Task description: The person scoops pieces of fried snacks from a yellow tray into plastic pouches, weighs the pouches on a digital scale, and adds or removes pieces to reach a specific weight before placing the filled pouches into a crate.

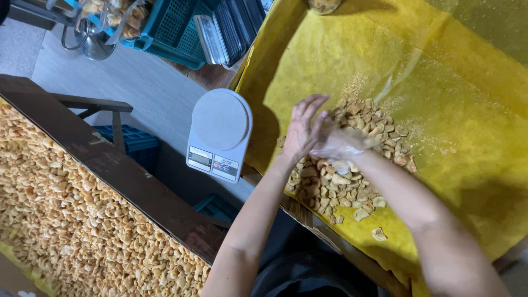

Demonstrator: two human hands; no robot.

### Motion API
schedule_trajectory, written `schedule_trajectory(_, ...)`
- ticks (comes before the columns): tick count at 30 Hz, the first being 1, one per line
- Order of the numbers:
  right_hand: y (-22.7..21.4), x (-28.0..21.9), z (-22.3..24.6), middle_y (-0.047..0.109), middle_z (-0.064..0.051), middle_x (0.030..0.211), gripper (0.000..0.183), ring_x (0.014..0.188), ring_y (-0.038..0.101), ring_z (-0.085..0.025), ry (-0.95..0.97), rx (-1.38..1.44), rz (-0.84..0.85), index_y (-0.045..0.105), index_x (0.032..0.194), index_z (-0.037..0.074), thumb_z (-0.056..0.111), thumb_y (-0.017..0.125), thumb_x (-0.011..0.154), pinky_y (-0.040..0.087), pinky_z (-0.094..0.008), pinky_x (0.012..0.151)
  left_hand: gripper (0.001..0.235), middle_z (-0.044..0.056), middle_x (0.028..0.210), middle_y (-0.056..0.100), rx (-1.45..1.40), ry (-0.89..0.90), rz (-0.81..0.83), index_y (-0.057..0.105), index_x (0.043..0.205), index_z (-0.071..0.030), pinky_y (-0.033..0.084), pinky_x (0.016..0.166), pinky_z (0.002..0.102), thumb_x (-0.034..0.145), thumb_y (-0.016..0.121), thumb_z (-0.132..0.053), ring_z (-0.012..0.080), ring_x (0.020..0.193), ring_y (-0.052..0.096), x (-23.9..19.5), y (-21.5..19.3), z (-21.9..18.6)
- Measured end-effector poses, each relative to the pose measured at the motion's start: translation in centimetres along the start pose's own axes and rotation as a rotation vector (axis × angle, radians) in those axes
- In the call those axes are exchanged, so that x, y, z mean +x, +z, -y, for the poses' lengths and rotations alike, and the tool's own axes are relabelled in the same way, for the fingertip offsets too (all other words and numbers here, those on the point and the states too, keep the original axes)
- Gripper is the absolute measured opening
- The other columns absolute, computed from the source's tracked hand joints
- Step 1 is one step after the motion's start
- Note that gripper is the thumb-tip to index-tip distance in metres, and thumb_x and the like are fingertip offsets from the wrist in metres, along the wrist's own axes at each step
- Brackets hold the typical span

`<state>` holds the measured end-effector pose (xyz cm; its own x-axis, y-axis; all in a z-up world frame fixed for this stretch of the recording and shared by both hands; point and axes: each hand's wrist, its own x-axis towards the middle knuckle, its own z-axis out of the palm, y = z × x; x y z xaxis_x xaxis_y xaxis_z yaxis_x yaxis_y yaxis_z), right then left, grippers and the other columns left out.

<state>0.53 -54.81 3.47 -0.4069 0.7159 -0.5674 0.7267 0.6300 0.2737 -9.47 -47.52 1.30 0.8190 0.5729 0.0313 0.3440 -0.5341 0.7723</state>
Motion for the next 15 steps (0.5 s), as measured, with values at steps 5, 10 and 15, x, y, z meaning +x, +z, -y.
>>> schedule_trajectory(5,-3.1,7.0,2.9,0.05,-0.009,0.13,0.053,0.123,0.05,-0.024,0.084,-0.023,-0.095,0.048,0.13,0.014,0.056,0.034,0.1,0.041,-0.043,0.112,0.04,0.014,0.146,0.056,0.001,0.002,-0.063,0.056,0.144,-0.014,0.039,0.121,0.046,0.108,0.053,-0.032,0.0336,0.137,0.05,0.5,-3.4,0.7)
schedule_trajectory(10,-3.1,9.6,10.3,0.047,-0.009,0.138,0.05,0.13,0.045,-0.027,0.156,0.416,-0.39,0.051,0.131,0.017,0.05,0.042,0.096,0.033,-0.048,0.115,0.04,0.015,0.142,0.06,-0.026,-0.018,-0.032,0.057,0.143,-0.013,0.041,0.118,0.046,0.107,0.055,-0.029,0.0352,0.135,0.053,0.4,-3.6,1.5)
schedule_trajectory(15,0.2,1.6,13.0,0.044,-0.008,0.147,0.049,0.137,0.04,-0.029,0.109,0.65,-0.375,0.055,0.133,0.019,0.045,0.05,0.092,0.025,-0.052,0.118,0.045,0.016,0.143,0.058,-0.04,-0.01,0.089,0.051,0.146,-0.011,0.037,0.118,0.047,0.105,0.055,-0.029,0.0365,0.136,0.05,0.6,-2.8,0.8)
